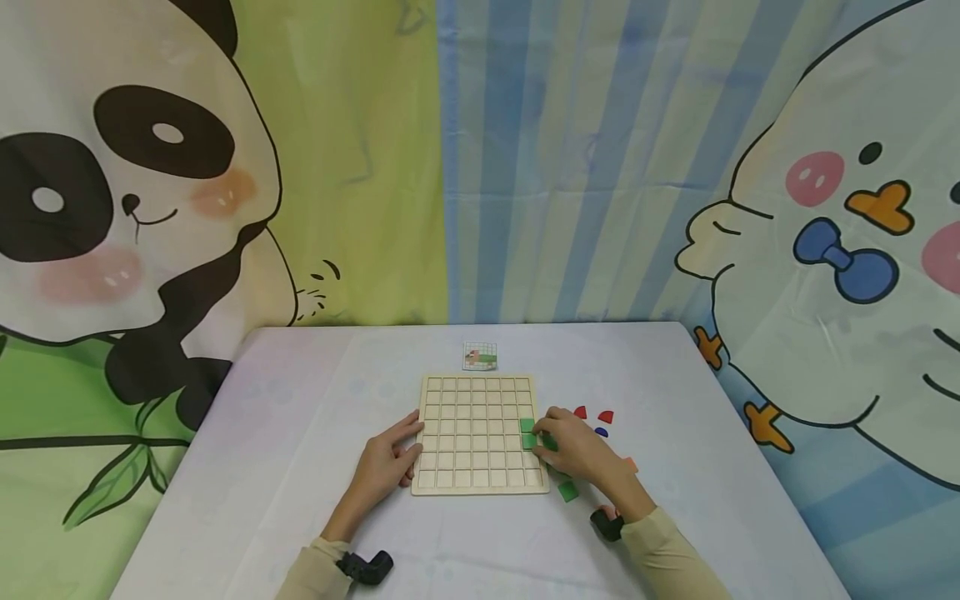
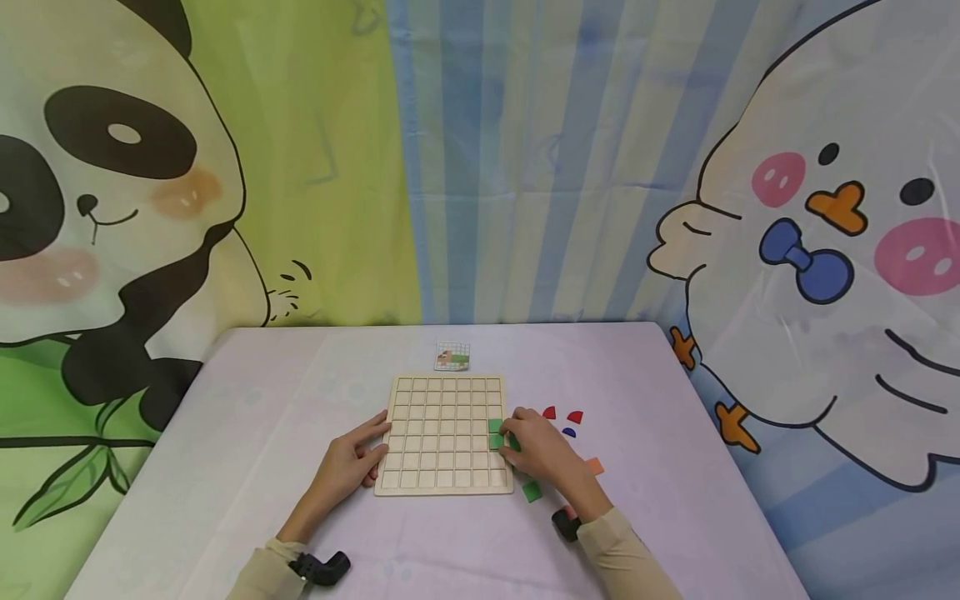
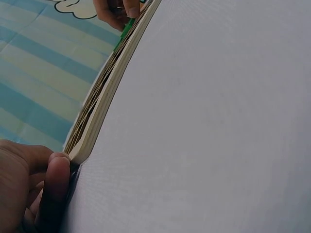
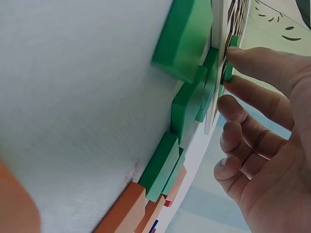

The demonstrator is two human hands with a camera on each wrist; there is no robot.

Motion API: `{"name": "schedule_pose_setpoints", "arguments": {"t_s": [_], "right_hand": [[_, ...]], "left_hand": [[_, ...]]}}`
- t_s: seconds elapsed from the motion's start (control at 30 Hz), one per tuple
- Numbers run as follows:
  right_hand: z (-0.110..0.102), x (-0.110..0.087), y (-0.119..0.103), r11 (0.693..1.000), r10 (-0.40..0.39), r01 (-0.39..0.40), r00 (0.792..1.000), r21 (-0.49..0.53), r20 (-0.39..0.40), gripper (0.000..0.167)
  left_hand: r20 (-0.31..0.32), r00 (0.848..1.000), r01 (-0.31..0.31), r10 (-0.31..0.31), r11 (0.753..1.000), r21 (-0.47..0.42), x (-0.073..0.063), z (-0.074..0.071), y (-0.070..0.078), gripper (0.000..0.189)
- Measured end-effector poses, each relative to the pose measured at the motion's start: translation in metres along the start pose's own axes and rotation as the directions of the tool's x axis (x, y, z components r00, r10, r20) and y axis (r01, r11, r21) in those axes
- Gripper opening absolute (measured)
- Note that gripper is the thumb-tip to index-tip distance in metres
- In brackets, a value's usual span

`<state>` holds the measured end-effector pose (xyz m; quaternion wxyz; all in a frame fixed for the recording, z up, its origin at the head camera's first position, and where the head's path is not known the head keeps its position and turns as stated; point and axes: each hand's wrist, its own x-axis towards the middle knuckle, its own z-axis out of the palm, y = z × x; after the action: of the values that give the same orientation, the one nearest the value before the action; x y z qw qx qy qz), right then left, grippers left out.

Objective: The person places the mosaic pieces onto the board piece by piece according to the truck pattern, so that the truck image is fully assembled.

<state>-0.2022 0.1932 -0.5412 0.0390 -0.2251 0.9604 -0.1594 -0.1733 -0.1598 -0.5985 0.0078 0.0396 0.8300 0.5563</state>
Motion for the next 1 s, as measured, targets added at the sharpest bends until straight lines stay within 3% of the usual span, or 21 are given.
{"name": "schedule_pose_setpoints", "arguments": {"t_s": [0.57, 1.0], "right_hand": [[-0.002, 0.0, -0.001, 1.0, -0.012, 0.012, 1.0, 0.013, 0.011, 0.024], [-0.01, -0.01, 0.015, 0.998, 0.067, -0.066, 0.998, 0.015, -0.002, 0.03]], "left_hand": [[0.008, 1.0, 0.012, -0.011, 1.0, -0.024, -0.001, 0.0, 0.0, 0.049], [0.008, 1.0, -0.004, 0.004, 1.0, -0.007, 0.0, -0.001, -0.001, 0.047]]}}
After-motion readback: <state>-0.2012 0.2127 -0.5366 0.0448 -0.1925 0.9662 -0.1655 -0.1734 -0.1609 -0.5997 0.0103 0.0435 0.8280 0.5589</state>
